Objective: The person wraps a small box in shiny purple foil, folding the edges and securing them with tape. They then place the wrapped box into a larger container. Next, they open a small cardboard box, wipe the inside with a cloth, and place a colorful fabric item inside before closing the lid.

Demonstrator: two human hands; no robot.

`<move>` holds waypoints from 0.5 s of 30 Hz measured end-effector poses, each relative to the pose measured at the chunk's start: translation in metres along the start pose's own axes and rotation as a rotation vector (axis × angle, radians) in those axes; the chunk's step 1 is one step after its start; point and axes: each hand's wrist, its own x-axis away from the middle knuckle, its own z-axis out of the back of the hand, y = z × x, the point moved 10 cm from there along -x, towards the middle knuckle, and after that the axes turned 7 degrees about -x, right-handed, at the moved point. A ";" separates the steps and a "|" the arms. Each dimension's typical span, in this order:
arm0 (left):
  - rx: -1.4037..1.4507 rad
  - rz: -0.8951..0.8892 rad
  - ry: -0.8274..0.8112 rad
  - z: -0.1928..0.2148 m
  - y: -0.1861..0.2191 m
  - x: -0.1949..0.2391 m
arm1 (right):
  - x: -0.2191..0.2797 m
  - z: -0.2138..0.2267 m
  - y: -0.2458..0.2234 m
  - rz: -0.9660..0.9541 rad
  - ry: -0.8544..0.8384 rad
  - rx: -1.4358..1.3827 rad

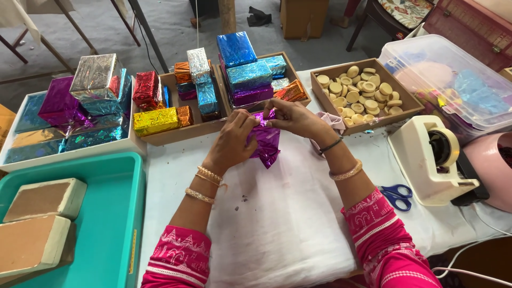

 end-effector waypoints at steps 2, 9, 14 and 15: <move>-0.002 0.006 -0.014 -0.002 -0.002 0.001 | 0.000 -0.001 0.006 0.017 -0.017 -0.037; -0.118 -0.045 0.073 0.019 0.029 -0.015 | 0.001 0.000 0.007 0.021 -0.063 -0.071; -0.138 0.017 0.019 -0.005 0.005 -0.005 | 0.000 0.004 0.009 0.024 -0.062 -0.027; -0.085 0.079 -0.040 -0.017 -0.009 0.000 | -0.001 0.004 0.015 0.008 -0.075 -0.033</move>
